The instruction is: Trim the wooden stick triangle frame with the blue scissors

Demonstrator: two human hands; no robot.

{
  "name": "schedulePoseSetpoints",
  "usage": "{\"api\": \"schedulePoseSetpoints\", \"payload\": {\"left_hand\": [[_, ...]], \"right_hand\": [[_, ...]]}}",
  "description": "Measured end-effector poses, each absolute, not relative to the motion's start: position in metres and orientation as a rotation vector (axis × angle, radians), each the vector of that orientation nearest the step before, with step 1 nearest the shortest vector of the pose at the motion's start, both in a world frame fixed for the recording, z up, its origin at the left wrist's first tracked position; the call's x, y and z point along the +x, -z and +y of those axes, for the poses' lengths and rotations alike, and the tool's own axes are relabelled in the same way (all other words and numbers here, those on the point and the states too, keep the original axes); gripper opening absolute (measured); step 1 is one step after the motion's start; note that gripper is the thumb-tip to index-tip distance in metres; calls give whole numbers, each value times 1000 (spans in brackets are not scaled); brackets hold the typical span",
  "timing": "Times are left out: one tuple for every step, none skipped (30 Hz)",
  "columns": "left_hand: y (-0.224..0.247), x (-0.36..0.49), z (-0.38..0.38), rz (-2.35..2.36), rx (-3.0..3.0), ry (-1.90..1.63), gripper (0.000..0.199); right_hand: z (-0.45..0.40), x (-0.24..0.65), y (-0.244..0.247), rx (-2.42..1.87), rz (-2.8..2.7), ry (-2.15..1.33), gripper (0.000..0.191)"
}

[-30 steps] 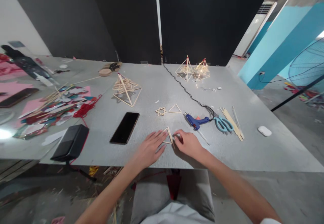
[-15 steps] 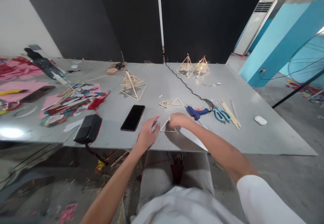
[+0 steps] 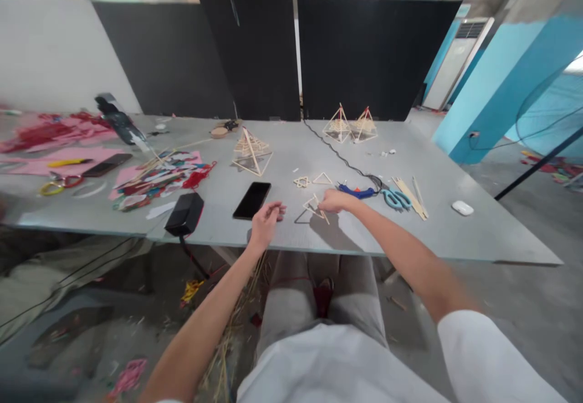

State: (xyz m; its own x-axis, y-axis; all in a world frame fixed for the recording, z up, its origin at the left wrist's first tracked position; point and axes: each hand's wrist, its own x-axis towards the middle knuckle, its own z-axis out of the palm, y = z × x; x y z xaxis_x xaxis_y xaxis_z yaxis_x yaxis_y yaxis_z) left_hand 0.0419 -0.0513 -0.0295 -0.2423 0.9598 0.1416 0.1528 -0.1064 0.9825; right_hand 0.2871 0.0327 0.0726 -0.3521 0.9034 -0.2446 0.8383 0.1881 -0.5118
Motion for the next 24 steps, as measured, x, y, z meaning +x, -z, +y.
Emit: {"api": "schedulePoseSetpoints", "payload": {"left_hand": [[26, 44, -53, 1407, 1265, -1392, 40], [23, 48, -54, 1363, 1263, -1346, 39], [20, 54, -53, 1314, 1270, -1291, 39], [18, 61, -50, 1264, 1287, -1228, 38], [15, 69, -44, 1222, 1307, -1168, 38], [12, 78, -36, 1188, 1330, -1118, 38], [10, 87, -27, 1162, 1352, -1078, 38], [7, 96, -16, 1142, 1374, -1043, 37], [5, 103, -4, 1125, 1395, -1011, 36], [3, 109, 7, 1109, 1416, -980, 35], [0, 113, 18, 1096, 1436, -951, 35], [-2, 115, 27, 1083, 1456, -923, 36], [-3, 116, 35, 1072, 1474, -897, 36], [-5, 115, 40, 1062, 1491, -878, 37], [-5, 114, 44, 1049, 1506, -859, 37], [-6, 112, 46, 1034, 1519, -842, 37], [-5, 111, 46, 1018, 1528, -832, 37], [-5, 110, 44, 1000, 1535, -818, 36], [-4, 109, 42, 982, 1539, -805, 36], [-4, 108, 39, 961, 1539, -785, 37], [-4, 108, 35, 942, 1535, -766, 41], [-4, 107, 31, 923, 1526, -746, 46], [-5, 106, 28, 907, 1513, -726, 52], [-7, 105, 25, 898, 1497, -711, 55]], "right_hand": [[37, 293, -78, -1733, -2331, -916, 39], [41, 298, -82, -1739, -2306, -944, 38], [45, 303, -86, -1731, -2275, -964, 37], [49, 306, -88, -1718, -2239, -976, 36], [51, 308, -88, -1706, -2197, -982, 35], [53, 309, -86, -1684, -2153, -988, 35], [54, 310, -82, -1662, -2107, -996, 35], [53, 310, -78, -1635, -2060, -1009, 34], [53, 310, -74, -1607, -2013, -1028, 34], [52, 309, -69, -1577, -1970, -1054, 33], [51, 308, -65, -1547, -1927, -1083, 32], [50, 307, -61, -1512, -1889, -1114, 31], [49, 307, -58, -1477, -1853, -1144, 29], [48, 306, -55, -1437, -1821, -1173, 28], [48, 306, -52, -1396, -1792, -1203, 27], [47, 306, -50, -1356, -1764, -1235, 27], [46, 306, -48, -1315, -1736, -1268, 27], [45, 306, -45, -1273, -1709, -1303, 30], [44, 306, -43, -1231, -1682, -1340, 34], [43, 306, -41, -1189, -1657, -1378, 40], [41, 306, -40, -1151, -1635, -1416, 48], [39, 306, -38, -1116, -1615, -1453, 56], [37, 307, -37, -1088, -1596, -1492, 62], [34, 307, -37, -1065, -1577, -1529, 66]]}}
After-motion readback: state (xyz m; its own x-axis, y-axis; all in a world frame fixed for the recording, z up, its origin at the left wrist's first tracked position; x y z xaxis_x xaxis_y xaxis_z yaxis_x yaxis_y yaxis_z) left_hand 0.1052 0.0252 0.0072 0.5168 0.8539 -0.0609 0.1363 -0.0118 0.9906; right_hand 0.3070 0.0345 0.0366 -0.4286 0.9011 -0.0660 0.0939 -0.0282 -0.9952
